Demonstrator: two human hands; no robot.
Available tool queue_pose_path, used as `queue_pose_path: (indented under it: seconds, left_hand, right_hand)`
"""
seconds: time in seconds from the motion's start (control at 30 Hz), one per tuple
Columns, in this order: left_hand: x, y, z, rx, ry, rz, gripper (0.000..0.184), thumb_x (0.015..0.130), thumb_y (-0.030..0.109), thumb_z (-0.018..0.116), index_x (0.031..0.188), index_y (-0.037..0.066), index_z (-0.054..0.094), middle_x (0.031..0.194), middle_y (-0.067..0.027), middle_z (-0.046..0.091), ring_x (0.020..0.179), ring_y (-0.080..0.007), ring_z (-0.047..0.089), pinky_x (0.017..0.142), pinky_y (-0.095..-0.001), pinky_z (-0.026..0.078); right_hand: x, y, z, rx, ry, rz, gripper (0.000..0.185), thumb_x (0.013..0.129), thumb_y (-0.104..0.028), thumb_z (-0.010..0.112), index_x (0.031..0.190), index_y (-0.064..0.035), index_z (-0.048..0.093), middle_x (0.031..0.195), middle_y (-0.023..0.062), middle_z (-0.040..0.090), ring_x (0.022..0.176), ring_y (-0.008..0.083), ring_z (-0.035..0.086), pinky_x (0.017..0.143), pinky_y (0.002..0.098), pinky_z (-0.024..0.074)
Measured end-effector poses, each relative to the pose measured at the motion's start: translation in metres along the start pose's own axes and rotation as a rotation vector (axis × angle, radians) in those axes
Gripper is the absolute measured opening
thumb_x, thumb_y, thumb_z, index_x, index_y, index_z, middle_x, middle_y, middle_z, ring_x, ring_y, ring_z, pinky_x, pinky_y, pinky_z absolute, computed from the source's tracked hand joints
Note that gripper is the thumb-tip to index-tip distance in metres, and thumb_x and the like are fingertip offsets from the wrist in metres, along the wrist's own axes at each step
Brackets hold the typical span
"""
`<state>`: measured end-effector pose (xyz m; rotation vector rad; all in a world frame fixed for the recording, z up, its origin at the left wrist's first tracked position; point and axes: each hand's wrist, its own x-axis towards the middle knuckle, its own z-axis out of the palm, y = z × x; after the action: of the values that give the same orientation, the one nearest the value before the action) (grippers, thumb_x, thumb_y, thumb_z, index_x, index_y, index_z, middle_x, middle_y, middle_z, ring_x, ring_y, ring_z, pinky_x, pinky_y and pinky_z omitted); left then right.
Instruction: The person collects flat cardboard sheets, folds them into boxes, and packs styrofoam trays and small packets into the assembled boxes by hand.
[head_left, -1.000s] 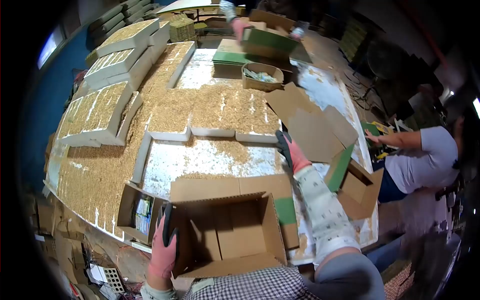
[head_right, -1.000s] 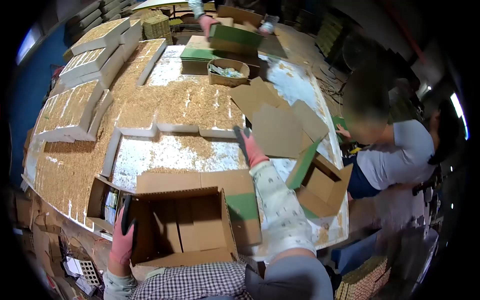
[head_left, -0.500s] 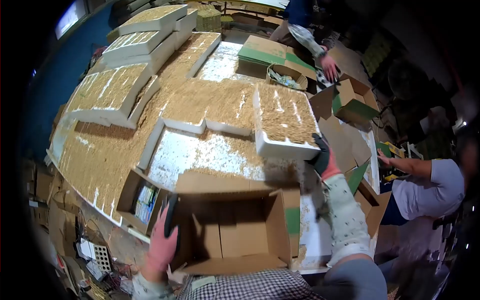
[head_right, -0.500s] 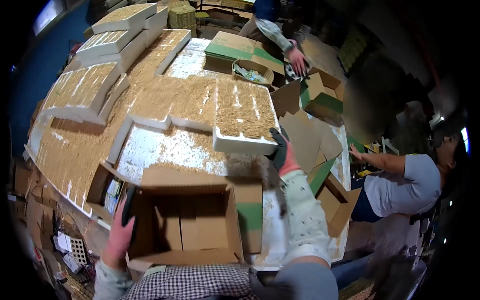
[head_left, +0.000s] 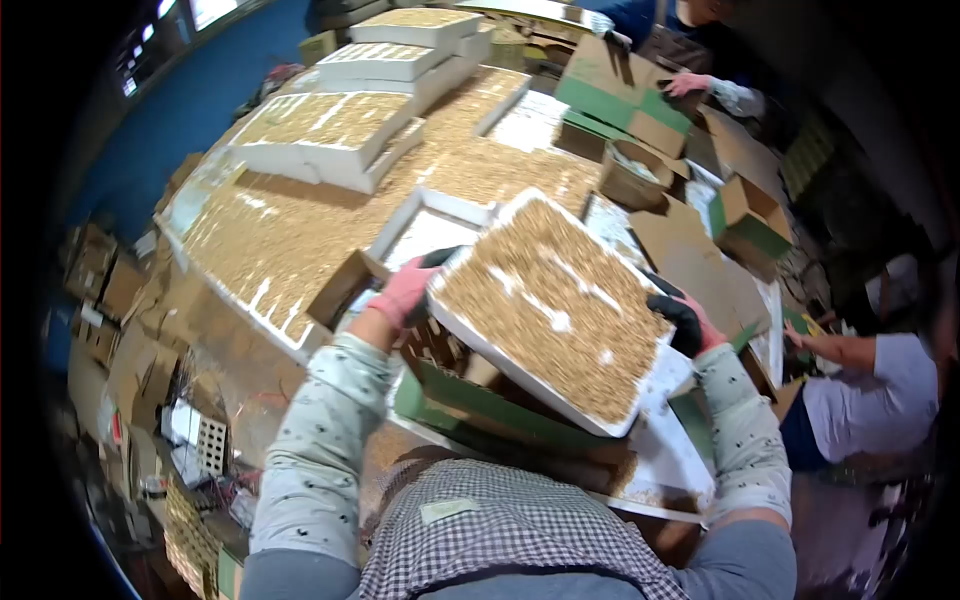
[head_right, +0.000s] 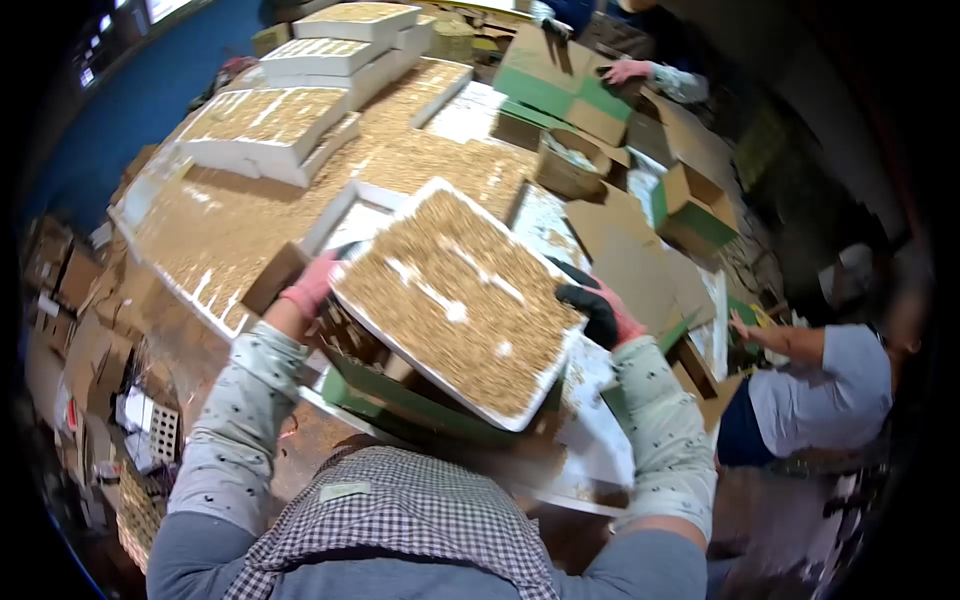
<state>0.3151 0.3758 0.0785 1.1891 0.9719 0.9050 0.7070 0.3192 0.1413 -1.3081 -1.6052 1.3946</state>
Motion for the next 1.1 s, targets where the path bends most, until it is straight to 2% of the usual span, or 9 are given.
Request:
queue_pose_path:
  seconds: [0.2,0.27,0.37,0.57,0.7,0.87,0.93,1.0,1.1]
  left_hand:
    - [-0.013,-0.017,0.014,0.027,0.065,0.128,0.036,0.086,0.017,0.054,0.120,0.004,0.056,0.109,-0.0066,0.062,0.098,-0.0132,0.054,0.089,-0.0263,0.041]
    - [-0.022,-0.033,0.002,0.273,0.103,0.130,0.036,0.088,0.016,0.052,0.122,0.003,0.054,0.113,-0.0105,0.060,0.101,-0.0152,0.054,0.089,-0.0283,0.041]
    - [-0.042,-0.025,-0.036,0.715,0.547,0.195,0.045,0.081,0.032,0.061,0.118,0.006,0.055,0.106,-0.0166,0.060,0.100,-0.0300,0.057,0.088,-0.0375,0.044]
    - [-0.009,-0.126,-0.150,1.698,0.192,-0.379,0.044,0.075,0.040,0.061,0.104,0.007,0.057,0.109,-0.0117,0.059,0.104,-0.0278,0.055,0.090,-0.0378,0.044]
    - [-0.005,-0.125,-0.145,1.803,0.222,-0.446,0.035,0.071,0.031,0.065,0.098,0.010,0.060,0.102,-0.0075,0.061,0.099,-0.0244,0.057,0.082,-0.0360,0.047]
    - [-0.020,-0.082,-0.139,1.726,0.377,-0.513,0.057,0.066,0.036,0.074,0.113,0.009,0.056,0.108,-0.0085,0.060,0.104,-0.0256,0.056,0.089,-0.0349,0.045]
    - [-0.023,-0.056,-0.144,1.573,0.674,-0.306,0.054,0.065,0.027,0.075,0.111,0.007,0.056,0.104,-0.0132,0.060,0.099,-0.0287,0.056,0.086,-0.0377,0.045]
    - [-0.030,-0.007,-0.091,1.329,0.806,0.309,0.037,0.068,0.017,0.071,0.098,0.001,0.058,0.093,-0.0156,0.059,0.085,-0.0310,0.058,0.075,-0.0406,0.045]
    - [-0.022,0.044,0.033,1.334,0.045,0.934,0.027,0.061,0.023,0.073,0.080,0.011,0.057,0.079,-0.0057,0.057,0.075,-0.0261,0.056,0.066,-0.0363,0.044]
  right_hand:
    - [0.038,-0.030,0.032,-0.509,-0.488,0.298,0.055,0.083,-0.033,0.063,0.130,-0.0090,0.046,0.105,0.0080,0.062,0.092,0.0169,0.056,0.079,0.0337,0.0450]
    - [0.049,0.005,0.045,-0.856,-0.481,-0.239,0.049,0.075,-0.032,0.067,0.117,-0.0073,0.055,0.092,0.0130,0.063,0.088,0.0292,0.060,0.077,0.0398,0.0465]
    - [0.046,0.031,0.084,-1.506,-0.368,-0.280,0.012,0.072,-0.015,0.056,0.080,-0.0109,0.065,0.079,0.0107,0.065,0.079,0.0269,0.064,0.068,0.0376,0.0513]
    - [0.031,0.015,0.055,-0.578,0.194,-0.341,0.038,0.074,-0.035,0.067,0.097,-0.0046,0.063,0.087,0.0136,0.066,0.081,0.0310,0.064,0.073,0.0358,0.0504]
    - [0.075,0.063,-0.023,-0.178,0.648,0.011,0.059,0.075,-0.042,0.067,0.118,-0.0030,0.054,0.108,0.0185,0.061,0.100,0.0279,0.060,0.086,0.0380,0.0465]
    - [0.111,0.173,-0.078,-0.971,0.759,0.998,0.109,0.070,-0.062,0.063,0.144,-0.0085,0.003,0.140,0.0296,0.022,0.125,0.0489,0.027,0.098,0.0627,0.0247]
    - [0.129,0.217,-0.091,-0.891,0.559,1.114,0.095,0.080,-0.043,0.058,0.145,-0.0102,-0.002,0.141,0.0249,0.025,0.124,0.0479,0.031,0.095,0.0636,0.0283]
    - [0.131,0.211,-0.063,-1.060,0.590,0.633,0.076,0.080,-0.019,0.052,0.144,-0.0076,0.012,0.132,0.0220,0.040,0.113,0.0393,0.045,0.092,0.0504,0.0384]
    - [0.104,0.112,-0.029,-1.112,0.632,-0.148,0.063,0.079,-0.010,0.053,0.137,-0.0001,0.030,0.119,0.0249,0.049,0.106,0.0378,0.049,0.094,0.0410,0.0393]
